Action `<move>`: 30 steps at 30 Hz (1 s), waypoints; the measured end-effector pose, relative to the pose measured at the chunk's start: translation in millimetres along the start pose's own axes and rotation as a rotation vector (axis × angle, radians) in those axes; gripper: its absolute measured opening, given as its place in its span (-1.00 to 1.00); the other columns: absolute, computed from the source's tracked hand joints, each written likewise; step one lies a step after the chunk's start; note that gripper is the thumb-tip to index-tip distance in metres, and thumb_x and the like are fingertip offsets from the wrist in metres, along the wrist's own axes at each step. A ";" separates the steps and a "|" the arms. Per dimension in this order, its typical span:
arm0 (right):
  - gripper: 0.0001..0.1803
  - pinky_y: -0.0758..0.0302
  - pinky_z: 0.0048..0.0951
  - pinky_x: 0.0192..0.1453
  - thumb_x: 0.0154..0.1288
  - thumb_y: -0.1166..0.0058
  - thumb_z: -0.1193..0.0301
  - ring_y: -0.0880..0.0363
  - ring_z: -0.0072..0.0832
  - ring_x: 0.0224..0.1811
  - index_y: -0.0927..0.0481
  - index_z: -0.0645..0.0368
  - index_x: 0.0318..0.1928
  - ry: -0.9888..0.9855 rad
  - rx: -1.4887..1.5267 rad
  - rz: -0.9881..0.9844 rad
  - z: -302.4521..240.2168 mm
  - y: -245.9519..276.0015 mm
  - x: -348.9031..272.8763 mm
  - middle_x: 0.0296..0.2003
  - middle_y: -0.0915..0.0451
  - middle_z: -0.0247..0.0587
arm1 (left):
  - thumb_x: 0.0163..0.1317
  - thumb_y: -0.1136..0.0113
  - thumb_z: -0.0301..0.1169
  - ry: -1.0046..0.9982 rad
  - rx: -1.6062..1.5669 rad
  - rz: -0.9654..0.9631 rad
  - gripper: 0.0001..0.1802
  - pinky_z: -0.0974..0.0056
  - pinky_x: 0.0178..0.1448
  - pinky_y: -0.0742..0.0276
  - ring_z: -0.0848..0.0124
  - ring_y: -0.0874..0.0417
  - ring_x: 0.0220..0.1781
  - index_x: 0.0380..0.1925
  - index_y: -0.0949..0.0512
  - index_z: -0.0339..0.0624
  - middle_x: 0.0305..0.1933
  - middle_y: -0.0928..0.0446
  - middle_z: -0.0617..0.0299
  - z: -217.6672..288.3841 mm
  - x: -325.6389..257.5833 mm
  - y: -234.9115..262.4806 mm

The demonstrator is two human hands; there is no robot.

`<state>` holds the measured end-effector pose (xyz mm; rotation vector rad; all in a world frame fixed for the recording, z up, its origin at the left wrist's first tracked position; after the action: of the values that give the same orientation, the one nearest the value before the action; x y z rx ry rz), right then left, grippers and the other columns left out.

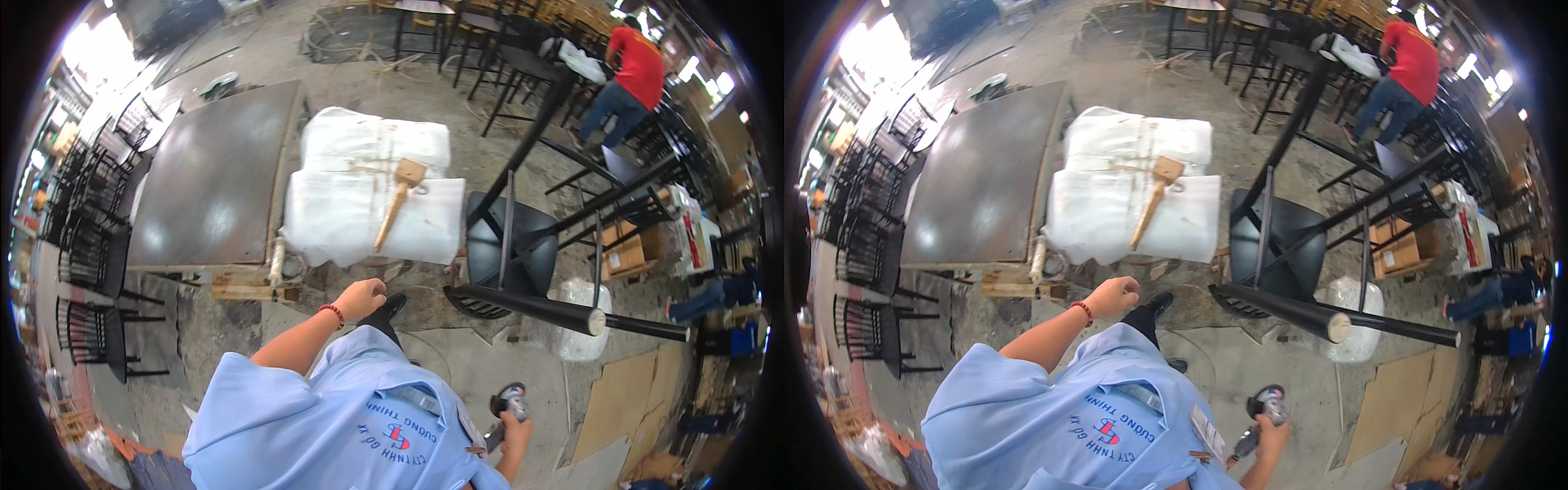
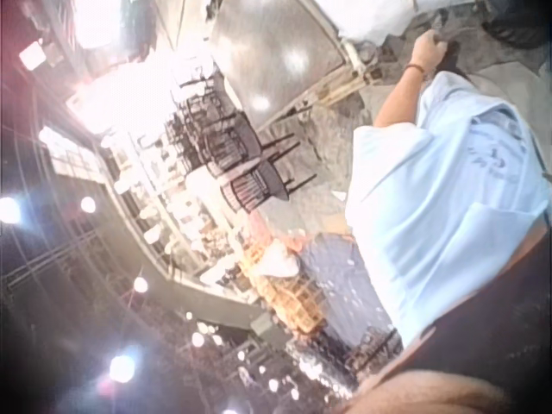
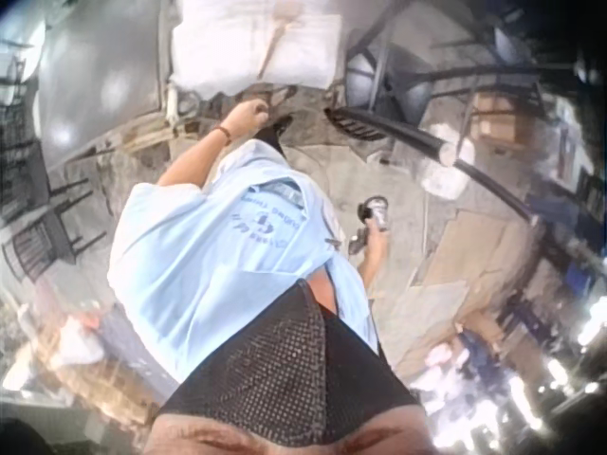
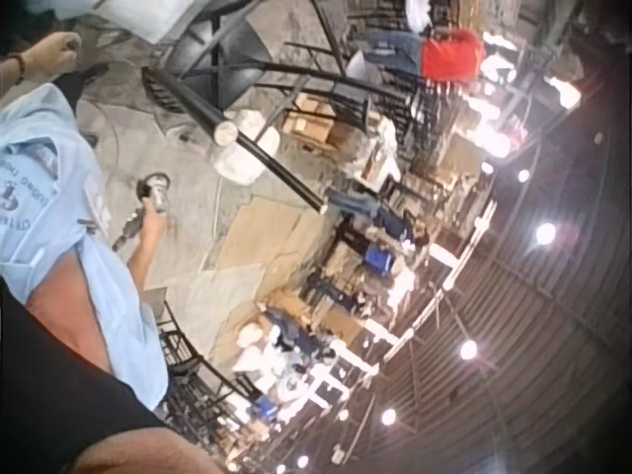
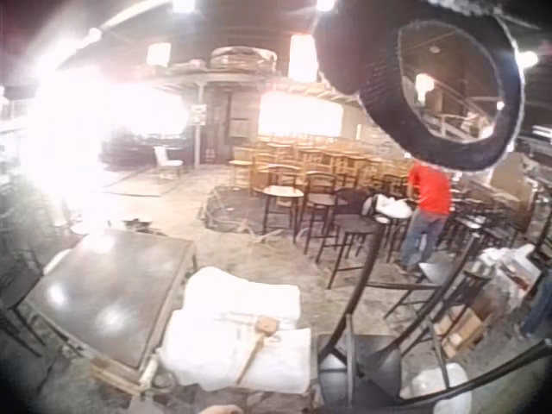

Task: The person uses an angle grinder to smooth the legs of a black wooden chair, then wipes the legs with a cloth. The person repeats this process on multiple chairs, moving each finished chair aside and retrieving a new one from a stack.

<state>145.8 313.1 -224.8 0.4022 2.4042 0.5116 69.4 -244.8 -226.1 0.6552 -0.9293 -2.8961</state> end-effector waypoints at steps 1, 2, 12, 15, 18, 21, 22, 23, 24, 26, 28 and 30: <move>-0.44 -0.50 -0.40 -0.38 -0.14 -0.36 0.53 -0.55 -0.47 -0.45 -0.52 0.29 -0.01 -0.058 0.007 -0.120 4.7 -39.0 0.0 -0.33 -0.59 -0.23 | 0.21 -0.18 -0.31 0.015 0.008 0.036 -0.63 0.12 0.13 -0.57 0.07 -0.70 0.00 -0.04 -0.61 -0.29 -0.08 -0.68 -0.11 -15.4 -7.6 7.9; -0.43 -0.51 -0.42 -0.35 -0.13 -0.36 0.52 -0.55 -0.48 -0.42 -0.51 0.28 0.00 0.010 0.066 -0.209 -5.9 -76.3 -2.8 -0.33 -0.59 -0.25 | 0.20 -0.18 -0.31 0.057 0.018 0.082 -0.64 0.11 0.13 -0.57 0.06 -0.70 0.00 -0.06 -0.61 -0.28 -0.09 -0.68 -0.10 -31.2 -12.3 17.9; -0.39 -0.56 -0.41 -0.13 0.01 -0.36 0.53 -0.58 -0.43 -0.25 -0.45 0.30 0.12 0.448 0.088 -0.666 -247.0 -390.2 -22.5 -0.18 -0.58 -0.22 | 0.14 -0.31 -0.19 0.499 0.248 0.736 -0.57 -0.04 0.12 -0.48 0.05 -0.53 0.12 -0.05 -0.49 -0.14 0.00 -0.51 0.03 -180.9 -83.6 164.0; -0.57 -0.60 -0.35 -0.33 0.13 -0.28 0.44 -0.57 -0.42 -0.46 -0.47 0.18 0.02 0.306 0.236 -0.846 -308.0 -492.1 -43.1 -0.39 -0.55 -0.26 | 0.10 -0.35 -0.10 0.602 0.263 0.720 -0.45 -0.05 0.10 -0.48 0.05 -0.54 0.11 0.00 -0.43 -0.14 0.01 -0.49 0.03 -209.8 -92.1 173.0; -0.56 -0.63 -0.31 -0.29 0.15 -0.29 0.41 -0.58 -0.41 -0.42 -0.48 0.16 0.03 0.316 0.235 -0.944 -346.7 -581.2 -58.3 -0.35 -0.56 -0.29 | 0.06 -0.39 -0.08 0.654 0.237 0.657 -0.41 -0.05 0.07 -0.49 0.06 -0.56 0.07 -0.01 -0.40 -0.13 -0.01 -0.47 0.02 -217.3 -87.5 171.0; -0.48 -0.61 -0.29 -0.29 0.09 -0.32 0.45 -0.59 -0.38 -0.35 -0.49 0.16 0.10 0.267 0.268 -0.940 -359.8 -657.2 -43.2 -0.25 -0.58 -0.26 | 0.05 -0.40 -0.20 0.597 0.228 0.714 -0.45 -0.05 0.01 -0.53 0.02 -0.61 0.00 -0.02 -0.39 -0.12 -0.04 -0.46 -0.01 -211.1 -87.2 177.7; -0.48 -0.61 -0.29 -0.27 0.09 -0.33 0.45 -0.60 -0.37 -0.34 -0.50 0.16 0.09 0.226 0.272 -0.979 -363.5 -680.7 -47.9 -0.23 -0.59 -0.26 | 0.06 -0.39 -0.25 0.592 0.211 0.721 -0.47 -0.05 -0.02 -0.54 -0.01 -0.63 -0.04 -0.02 -0.38 -0.12 -0.05 -0.45 -0.03 -211.5 -89.1 175.3; -0.51 -0.60 -0.30 -0.23 0.10 -0.33 0.44 -0.60 -0.39 -0.33 -0.52 0.15 0.07 0.223 0.273 -1.001 -368.2 -697.6 -50.9 -0.21 -0.60 -0.27 | 0.08 -0.36 -0.28 0.597 0.141 0.734 -0.48 -0.07 -0.04 -0.56 -0.06 -0.64 -0.09 0.00 -0.37 -0.11 -0.05 -0.44 -0.06 -215.1 -92.5 172.6; -0.55 -0.59 -0.32 -0.21 0.15 -0.34 0.40 -0.60 -0.40 -0.31 -0.54 0.13 0.06 0.177 0.285 -1.051 -370.3 -713.8 -38.2 -0.22 -0.60 -0.28 | 0.09 -0.34 -0.31 0.568 0.083 0.736 -0.49 -0.09 -0.06 -0.57 -0.11 -0.65 -0.14 0.01 -0.36 -0.11 -0.04 -0.43 -0.09 -213.9 -90.0 177.6; -0.57 -0.60 -0.31 -0.19 0.20 -0.35 0.35 -0.60 -0.40 -0.29 -0.54 0.12 0.06 0.140 0.282 -1.195 -372.4 -736.7 -39.9 -0.21 -0.61 -0.28 | 0.14 -0.27 -0.36 0.603 -0.065 0.719 -0.51 -0.15 -0.03 -0.59 -0.22 -0.63 -0.10 0.06 -0.33 -0.14 0.01 -0.39 -0.18 -219.8 -93.2 173.9; -0.54 -0.59 -0.26 -0.06 0.28 -0.32 0.26 -0.62 -0.34 -0.22 -0.52 0.18 0.10 0.157 0.313 -1.166 -369.0 -742.5 -38.2 -0.18 -0.63 -0.25 | 0.17 -0.24 -0.38 0.591 -0.124 0.739 -0.52 -0.15 -0.02 -0.59 -0.25 -0.61 -0.08 0.07 -0.32 -0.14 0.02 -0.38 -0.19 -223.1 -97.1 168.8; -0.53 -0.55 -0.22 0.06 0.31 -0.27 0.27 -0.63 -0.23 -0.11 -0.53 0.27 0.12 0.107 0.265 -0.969 -349.8 -735.9 -13.8 -0.11 -0.66 -0.13 | 0.18 -0.22 -0.40 0.533 -0.179 0.775 -0.53 -0.12 0.00 -0.58 -0.25 -0.61 -0.07 0.08 -0.32 -0.16 0.03 -0.38 -0.20 -223.5 -99.9 168.7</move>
<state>-183.7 -428.5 -299.6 -0.6888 2.4176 -0.2283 233.6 -490.8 -256.7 0.7717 -0.6406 -1.9540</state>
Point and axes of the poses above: each hand's wrist, its own x-axis towards the middle knuckle, its own y-axis out of the back of the hand, z = x × y, the point moved 9 cm from there along x, towards the middle knuckle
